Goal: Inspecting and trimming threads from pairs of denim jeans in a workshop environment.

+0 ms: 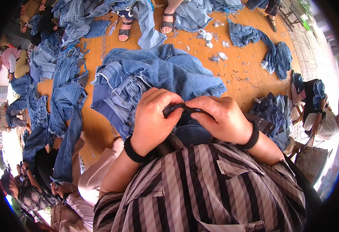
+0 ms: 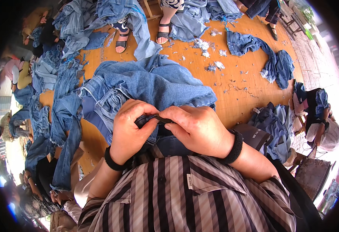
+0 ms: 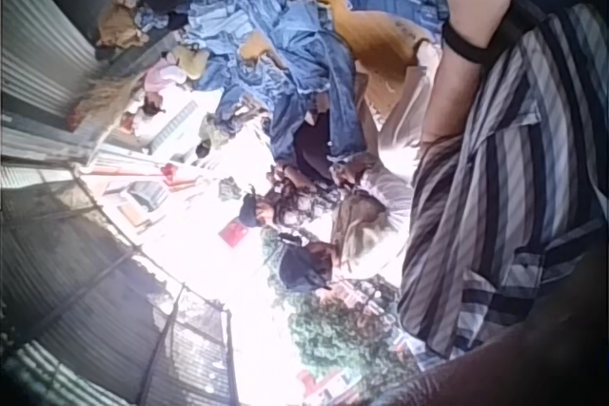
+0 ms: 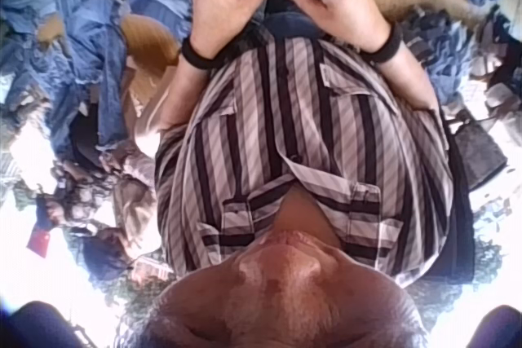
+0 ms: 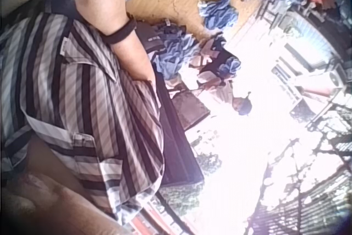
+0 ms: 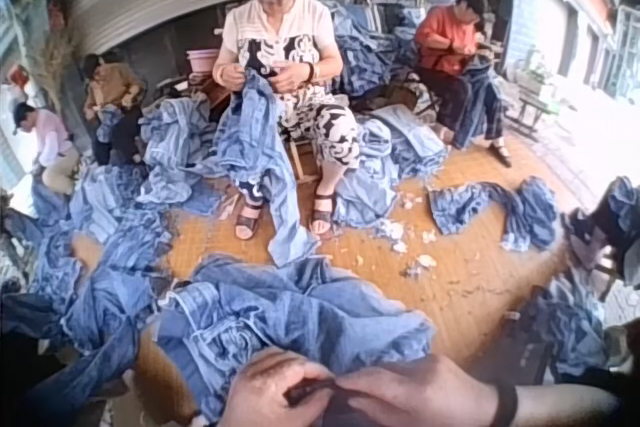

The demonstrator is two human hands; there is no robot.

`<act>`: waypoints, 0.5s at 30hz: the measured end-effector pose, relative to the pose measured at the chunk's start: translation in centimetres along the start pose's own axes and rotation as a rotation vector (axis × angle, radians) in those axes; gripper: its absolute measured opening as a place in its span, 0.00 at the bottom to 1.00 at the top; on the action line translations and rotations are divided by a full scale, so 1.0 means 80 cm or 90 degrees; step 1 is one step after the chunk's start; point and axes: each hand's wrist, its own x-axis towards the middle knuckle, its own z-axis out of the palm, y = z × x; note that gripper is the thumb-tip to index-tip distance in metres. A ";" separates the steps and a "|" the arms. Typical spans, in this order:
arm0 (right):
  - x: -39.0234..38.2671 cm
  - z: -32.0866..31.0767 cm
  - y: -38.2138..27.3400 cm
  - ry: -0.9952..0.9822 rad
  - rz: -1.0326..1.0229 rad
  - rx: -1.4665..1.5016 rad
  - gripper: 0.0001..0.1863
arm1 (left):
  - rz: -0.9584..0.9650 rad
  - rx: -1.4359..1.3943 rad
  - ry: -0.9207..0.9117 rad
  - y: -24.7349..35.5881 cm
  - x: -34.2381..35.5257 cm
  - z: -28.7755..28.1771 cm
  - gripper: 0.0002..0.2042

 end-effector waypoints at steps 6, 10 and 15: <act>-0.001 0.001 0.001 0.001 0.002 0.002 0.14 | -0.001 -0.006 0.006 0.000 0.000 0.002 0.08; -0.002 0.003 0.002 0.016 0.000 0.007 0.13 | -0.003 -0.005 0.008 0.001 0.000 0.003 0.08; 0.000 0.001 -0.002 0.034 0.054 0.098 0.12 | -0.002 0.013 -0.010 0.000 -0.002 0.002 0.08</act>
